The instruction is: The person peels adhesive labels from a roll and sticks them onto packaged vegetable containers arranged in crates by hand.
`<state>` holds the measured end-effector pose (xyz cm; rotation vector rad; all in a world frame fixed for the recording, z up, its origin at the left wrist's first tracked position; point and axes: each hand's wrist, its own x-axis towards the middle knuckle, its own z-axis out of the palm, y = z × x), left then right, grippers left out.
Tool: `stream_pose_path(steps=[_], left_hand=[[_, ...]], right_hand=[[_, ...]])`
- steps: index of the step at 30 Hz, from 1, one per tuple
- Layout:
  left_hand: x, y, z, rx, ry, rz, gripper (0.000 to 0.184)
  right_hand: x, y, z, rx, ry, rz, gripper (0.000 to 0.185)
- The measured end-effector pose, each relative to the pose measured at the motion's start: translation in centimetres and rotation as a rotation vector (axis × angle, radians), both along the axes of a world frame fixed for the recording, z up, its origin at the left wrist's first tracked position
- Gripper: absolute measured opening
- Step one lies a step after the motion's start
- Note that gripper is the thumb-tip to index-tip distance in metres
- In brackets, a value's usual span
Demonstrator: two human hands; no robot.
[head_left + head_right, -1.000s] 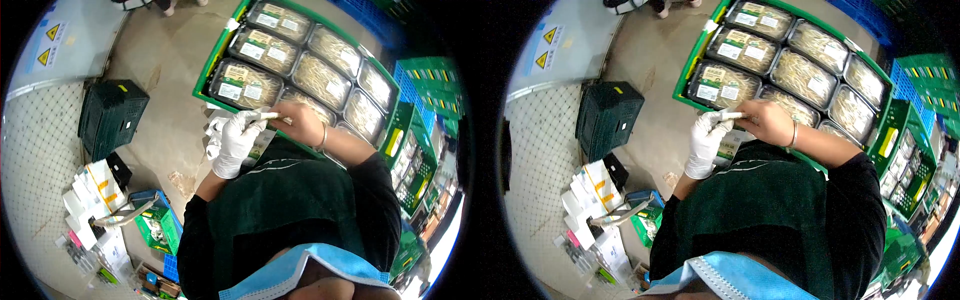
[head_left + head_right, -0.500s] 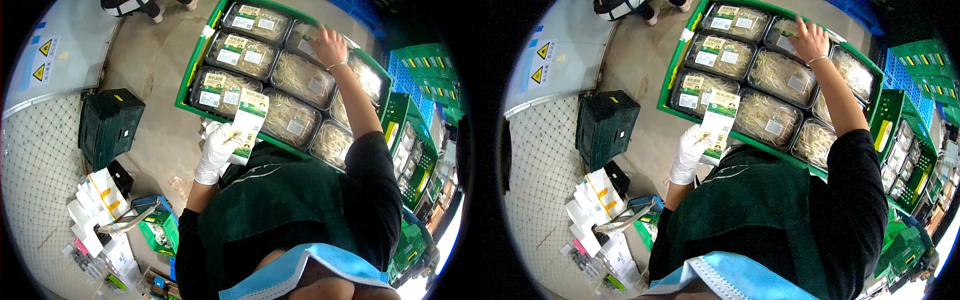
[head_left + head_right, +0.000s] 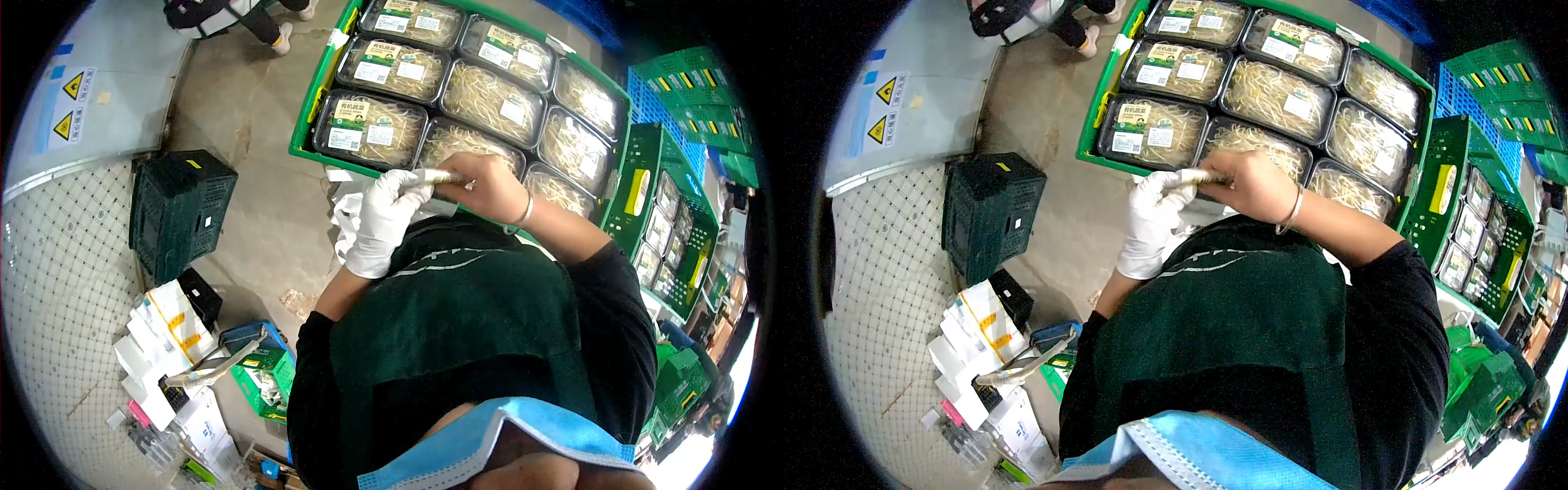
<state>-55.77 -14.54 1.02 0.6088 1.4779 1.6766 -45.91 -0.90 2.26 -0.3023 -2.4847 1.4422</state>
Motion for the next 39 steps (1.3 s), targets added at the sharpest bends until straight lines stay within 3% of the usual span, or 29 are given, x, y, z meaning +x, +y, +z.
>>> stream_pose_path(steps=[2,3,4,5,6,7,8,10,13,14,16,17,18,20,21,22,24,25,28,30,32,33,34,36,37,38,39], left_hand=[[-0.1,-0.6,0.1,-0.293,-0.171,0.008,0.008],[0.4,-0.5,-0.3,-0.151,-0.051,0.051,0.018],[-0.7,-1.1,-0.7,-0.275,0.223,-0.147,0.016],[-0.8,-1.5,-0.9,-0.237,0.161,-0.163,0.014],[-0.9,-1.6,-0.1,-0.2,0.1,-0.173,0.014],[-2.0,-2.5,-0.8,-0.389,0.041,-0.252,0.014],[-2.3,-3.1,-1.3,-0.34,-0.081,-0.186,0.012],[-3.0,-4.1,-2.1,-0.338,-0.078,-0.114,0.009],[-3.0,-4.6,-1.8,-0.347,-0.162,-0.108,0.009],[-2.7,-5.0,-2.0,-0.356,-0.167,-0.107,0.009],[-2.5,-4.7,-2.4,-0.191,-0.126,-0.101,0.016],[-2.4,-4.7,-2.1,-0.177,-0.133,-0.123,0.02],[-2.3,-4.9,-2.1,-0.174,-0.135,-0.128,0.02],[-2.3,-5.0,-2.2,-0.203,-0.12,-0.151,0.017],[-3.3,-5.3,-1.5,-0.386,0.123,-0.343,0.021],[-2.9,-5.1,-1.0,-0.384,0.124,-0.345,0.021],[-1.7,-4.1,0.5,-0.028,-0.213,-0.186,0.023],[-1.6,-3.9,1.1,-0.112,0.004,-0.217,0.021],[-0.1,-4.2,-0.1,-0.319,0.133,-0.018,0.018],[-0.1,-4.8,-0.3,-0.264,0.001,-0.026,0.018],[-1.1,-6.3,-1.3,-0.234,0.177,-0.184,0.017],[-1.5,-7.1,-0.3,-0.206,0.101,-0.123,0.014],[-2.7,-8.7,-0.5,-0.274,-0.034,-0.137,0.009],[-4.6,-11.4,-2.4,-0.187,-0.089,-0.003,0.007],[-4.7,-11.8,-2.4,-0.188,-0.089,-0.004,0.007],[-4.7,-12.2,-2.3,-0.214,-0.134,0.021,0.007],[-4.7,-12.6,-2.2,-0.241,-0.18,0.047,0.008]], right_hand=[[0.3,0.7,0.1,0.061,-0.055,-0.035,0.014],[0.5,1.5,0.0,0.114,-0.107,-0.066,0.013],[0.1,3.3,-0.5,0.23,-0.077,-0.181,0.011],[-0.4,5.5,-0.2,0.293,-0.145,-0.282,0.011],[-1.1,8.6,-1.4,0.39,-0.163,-0.317,0.015],[-1.7,10.3,-3.0,0.541,-0.119,-0.399,0.023],[-2.2,11.6,-4.6,0.668,-0.236,-0.347,0.035],[-2.8,11.9,-8.4,0.946,-0.43,-0.353,0.046],[-2.2,10.2,-8.8,0.933,-0.396,-0.447,0.055],[-2.1,9.6,-8.0,1.048,-0.348,-0.499,0.061],[-1.9,7.6,-6.6,0.899,-0.34,-0.546,0.068],[-1.4,6.1,-5.2,0.191,-0.324,-0.331,0.068],[-1.0,4.6,-3.3,-0.244,-0.264,-0.075,0.066],[-0.5,1.0,-0.2,-0.07,-0.139,0.129,0.042],[-0.5,0.0,0.9,0.075,-0.216,0.105,0.031],[-0.5,-0.7,0.2,0.125,-0.016,0.115,0.023],[-0.3,-1.7,0.0,0.041,-0.06,0.219,0.018],[-0.1,-2.5,-0.6,0.028,-0.118,0.214,0.018],[0.1,-3.7,0.4,0.079,0.0,0.017,0.017],[-0.5,-2.1,-0.1,0.314,0.165,-0.049,0.01],[-1.4,2.5,-1.4,0.428,0.0,-0.227,0.012],[-1.7,4.6,-0.3,0.296,-0.162,-0.26,0.019],[-1.4,6.2,-1.6,0.36,-0.116,-0.287,0.025],[-0.5,5.8,-5.2,0.273,-0.222,-0.123,0.028],[-0.5,3.1,-4.2,0.409,-0.37,-0.148,0.03],[-0.1,1.8,-6.3,0.667,-0.396,-0.19,0.034],[0.0,0.8,-7.8,0.761,-0.44,-0.222,0.036]])
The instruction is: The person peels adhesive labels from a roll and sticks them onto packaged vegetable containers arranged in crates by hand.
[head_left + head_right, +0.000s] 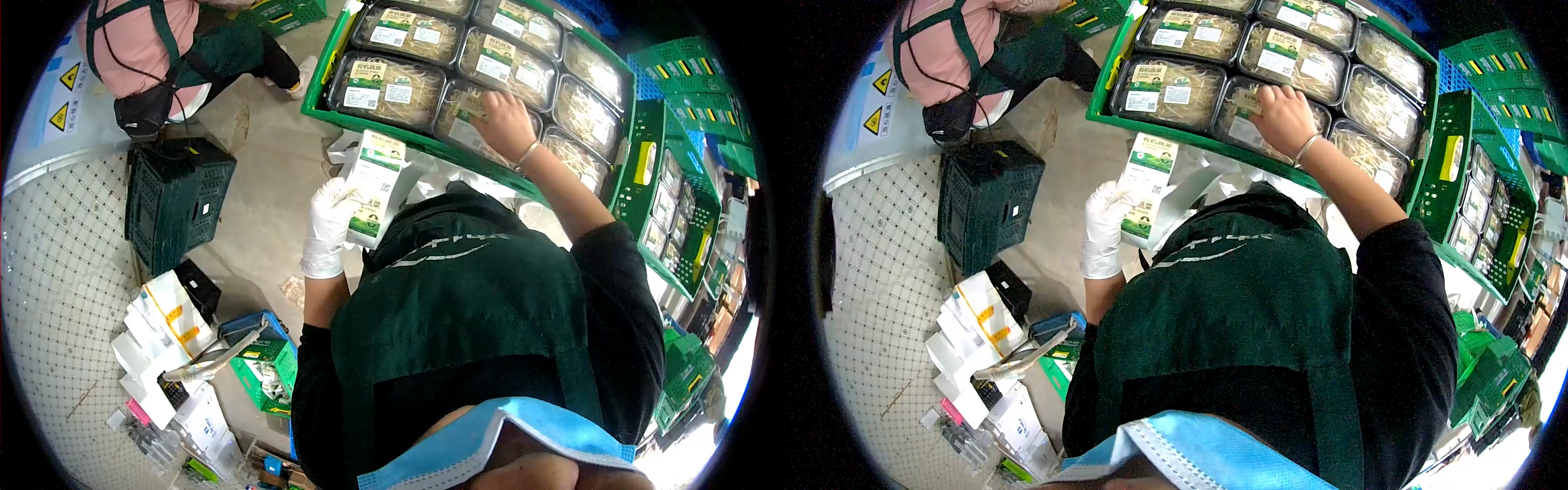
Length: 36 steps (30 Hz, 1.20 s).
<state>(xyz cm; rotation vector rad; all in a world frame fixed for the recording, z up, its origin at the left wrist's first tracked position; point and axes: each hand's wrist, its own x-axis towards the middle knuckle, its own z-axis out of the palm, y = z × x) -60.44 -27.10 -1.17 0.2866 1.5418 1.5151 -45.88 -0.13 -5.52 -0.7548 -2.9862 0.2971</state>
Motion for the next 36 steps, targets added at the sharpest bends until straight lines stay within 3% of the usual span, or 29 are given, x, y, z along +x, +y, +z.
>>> stream_pose_path(steps=[2,4,5,6,7,9,11,13,15,17,18,19,21,22,23,24,25,26,27,29,33,35,36], left_hand=[[0.6,0.3,0.5,0.024,-0.019,-0.017,0.009],[0.9,0.4,-0.8,0.118,-0.051,-0.046,0.016],[0.9,0.2,-2.0,0.149,0.06,-0.14,0.02],[1.4,0.6,-1.7,0.17,0.114,-0.163,0.021],[2.0,1.3,-1.0,0.192,0.165,-0.188,0.023],[2.2,1.9,-0.4,0.201,0.166,-0.204,0.025],[1.4,1.7,-1.0,0.008,0.107,-0.467,0.028],[2.6,2.9,0.5,0.032,0.199,-0.413,0.025],[5.0,4.5,2.3,0.249,0.058,-0.185,0.023],[6.7,5.0,2.4,0.157,0.099,-0.15,0.016],[7.2,5.2,0.0,0.041,0.262,-0.174,0.011],[7.8,5.7,-0.2,0.047,0.255,-0.186,0.011],[8.9,6.6,-0.3,0.049,0.426,-0.353,0.012],[8.8,6.6,-0.8,0.114,0.419,-0.384,0.013],[8.7,6.6,-0.9,0.108,0.419,-0.382,0.013],[8.6,6.6,-0.9,0.096,0.423,-0.337,0.009],[8.7,6.8,-0.8,0.084,0.427,-0.294,0.01],[8.8,7.1,-0.8,0.021,0.261,-0.273,0.013],[9.1,7.5,-0.8,0.015,0.26,-0.273,0.013],[10.0,8.4,-1.0,-0.002,0.23,-0.261,0.014],[12.8,10.2,-0.2,0.075,0.195,-0.279,0.017],[14.6,11.4,0.1,0.123,0.075,-0.246,0.018],[15.5,12.0,-0.1,0.119,0.027,-0.275,0.018]], right_hand=[[0.3,-1.2,-1.0,0.102,-0.07,-0.038,0.045],[0.5,-1.6,0.2,0.199,0.128,-0.11,0.06],[0.6,-1.9,1.7,0.202,0.163,-0.148,0.064],[0.9,-2.4,2.7,-0.049,0.087,-0.131,0.066],[1.1,-2.9,3.1,-0.805,0.332,-0.025,0.059],[1.5,-5.5,6.5,-1.194,0.372,0.243,0.038],[2.2,-7.3,7.7,-0.574,0.259,0.193,0.026],[2.8,-8.9,7.7,-0.771,0.347,0.142,0.015],[3.3,-10.4,8.2,-0.782,0.406,0.106,0.012],[4.3,-10.2,8.3,-0.725,0.48,0.044,0.01],[4.9,-9.1,8.3,-0.597,0.499,0.092,0.01],[5.8,-7.8,8.2,-0.474,0.51,0.138,0.009],[8.2,-2.5,8.4,-0.176,0.597,-0.031,0.009],[9.7,1.1,9.5,-0.389,0.455,-0.211,0.018],[11.5,4.2,9.3,-0.422,0.491,-0.145,0.016],[13.1,5.8,9.4,-0.263,0.408,-0.11,0.015],[14.5,6.4,8.8,-0.526,0.335,-0.139,0.018],[15.2,6.7,6.9,-0.491,0.184,-0.115,0.019],[15.9,6.7,4.5,-0.453,0.033,-0.09,0.021],[16.1,4.5,1.3,-0.042,-0.102,-0.075,0.029],[17.2,3.6,1.7,0.097,-0.035,-0.102,0.05],[17.7,3.9,2.7,0.041,0.23,-0.185,0.055],[18.3,4.3,3.0,-0.478,0.465,-0.03,0.056]])
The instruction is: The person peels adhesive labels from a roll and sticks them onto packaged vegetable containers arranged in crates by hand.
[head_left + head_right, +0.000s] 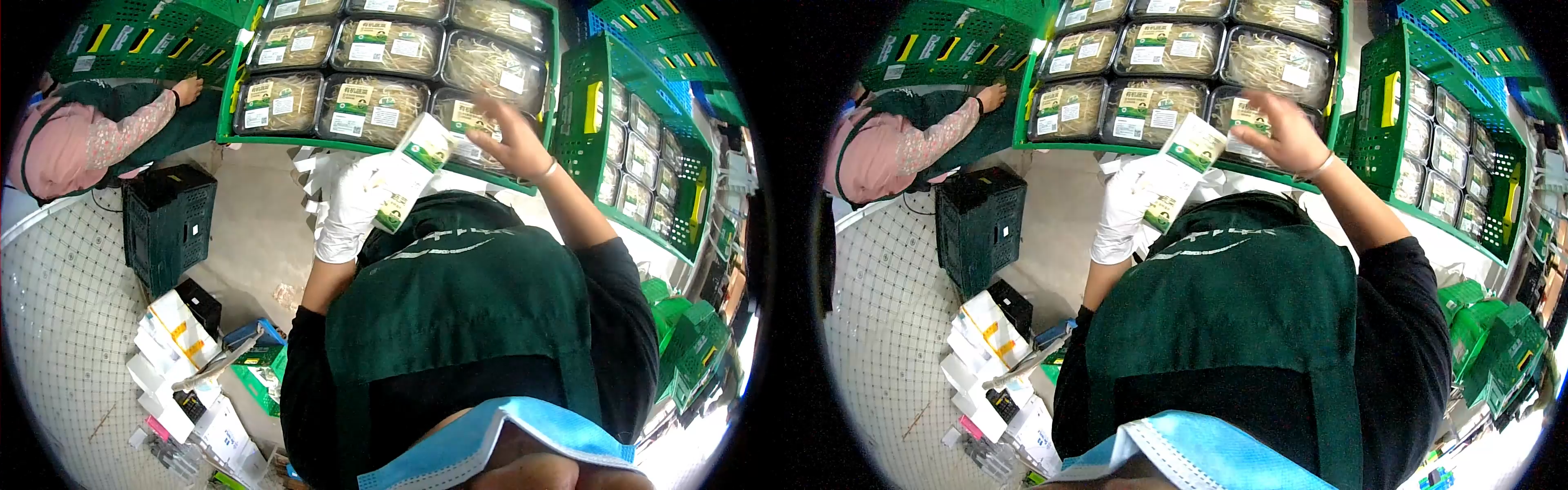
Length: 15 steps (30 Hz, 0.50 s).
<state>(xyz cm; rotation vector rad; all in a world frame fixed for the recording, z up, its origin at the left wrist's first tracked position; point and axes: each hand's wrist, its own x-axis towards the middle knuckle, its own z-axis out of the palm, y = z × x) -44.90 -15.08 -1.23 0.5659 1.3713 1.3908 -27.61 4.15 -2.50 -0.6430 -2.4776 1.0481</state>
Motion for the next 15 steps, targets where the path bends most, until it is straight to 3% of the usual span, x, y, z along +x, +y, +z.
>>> stream_pose_path(steps=[1,3,5,6,7,9,10,11,13,14,15], left_hand=[[0.7,0.4,-0.1,-0.01,-0.046,-0.033,0.019],[1.6,1.3,0.5,-0.09,0.116,-0.092,0.021],[1.9,2.1,1.5,-0.107,0.233,-0.217,0.023],[3.5,3.0,2.2,0.129,0.129,-0.058,0.022],[4.7,4.3,3.1,0.066,0.02,0.049,0.017],[5.3,4.6,2.9,0.008,0.237,0.017,0.009],[5.4,4.8,3.4,-0.166,0.21,0.049,0.009],[5.3,4.9,2.9,-0.205,0.449,0.015,0.02],[4.7,4.0,0.7,-0.052,0.614,-0.032,0.021],[4.4,3.6,-0.3,0.004,0.477,-0.009,0.015],[3.3,3.3,1.5,0.049,0.701,-0.105,0.012]], right_hand=[[0.0,-0.6,1.1,-0.461,0.13,0.134,0.044],[0.3,-1.6,3.9,-0.223,-0.161,0.234,0.028],[0.5,-2.0,3.9,-0.143,0.008,0.295,0.016],[0.4,-2.0,3.8,-0.191,0.009,0.365,0.014],[0.3,-2.2,3.3,-0.23,0.03,0.389,0.014],[0.4,-2.5,3.9,-0.178,-0.054,0.305,0.014],[0.3,-1.9,4.1,-0.135,0.033,0.242,0.012],[0.1,-1.1,4.2,-0.092,0.119,0.18,0.011],[-0.6,2.9,3.5,0.13,0.063,-0.023,0.006],[-1.2,5.5,4.2,0.119,0.042,-0.056,0.007],[-1.8,7.9,3.9,0.15,-0.027,-0.063,0.011]])
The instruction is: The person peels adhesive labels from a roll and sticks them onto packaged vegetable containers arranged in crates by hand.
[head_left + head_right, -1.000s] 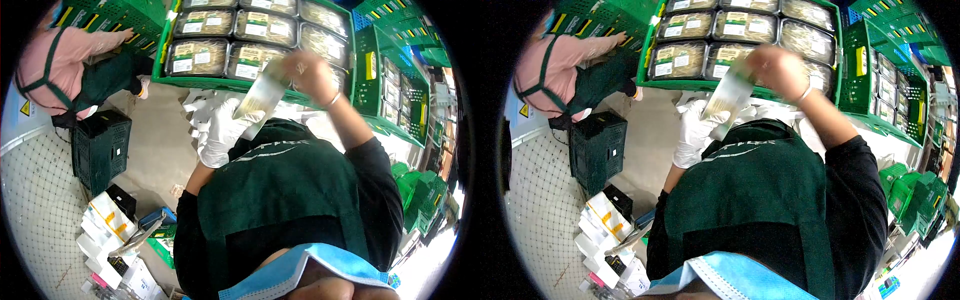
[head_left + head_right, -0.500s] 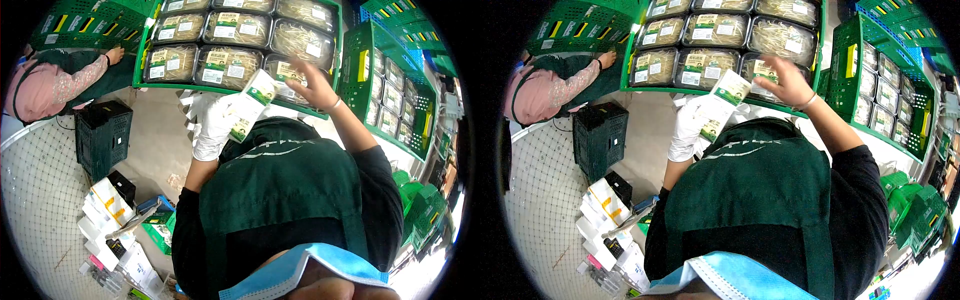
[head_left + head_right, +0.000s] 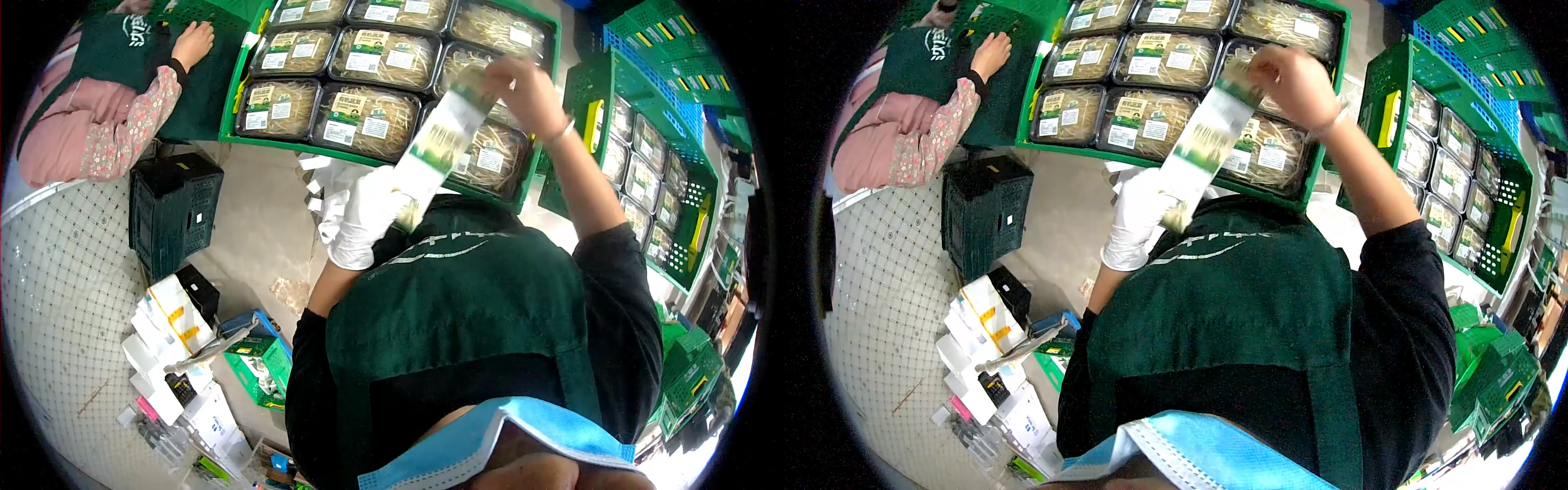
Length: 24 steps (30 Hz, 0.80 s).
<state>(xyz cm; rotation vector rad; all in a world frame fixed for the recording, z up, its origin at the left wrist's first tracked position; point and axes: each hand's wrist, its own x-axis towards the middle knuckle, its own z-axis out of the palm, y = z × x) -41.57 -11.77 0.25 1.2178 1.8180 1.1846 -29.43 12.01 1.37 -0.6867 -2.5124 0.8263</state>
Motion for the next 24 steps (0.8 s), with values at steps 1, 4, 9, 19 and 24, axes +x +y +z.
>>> stream_pose_path(steps=[1,4,9,19,24], left_hand=[[-0.8,-0.7,-0.6,-0.089,-0.174,0.11,0.01],[-2.1,-1.5,-1.7,-0.154,-0.423,0.252,0.01],[-2.4,-1.1,-0.9,-0.077,-0.628,0.157,0.024],[-0.8,2.9,1.0,0.066,-0.505,0.135,0.015],[-1.3,2.4,-1.3,0.005,-0.038,0.022,0.024]], right_hand=[[-0.5,1.5,-1.5,0.211,-0.002,-0.009,0.018],[-2.1,3.6,-7.8,0.461,-0.246,-0.035,0.03],[-1.3,1.0,-7.7,0.589,-0.335,-0.246,0.058],[-0.6,-8.1,-0.6,-0.358,0.02,0.433,0.014],[-0.7,-5.1,-0.1,-0.136,0.054,0.148,0.012]])
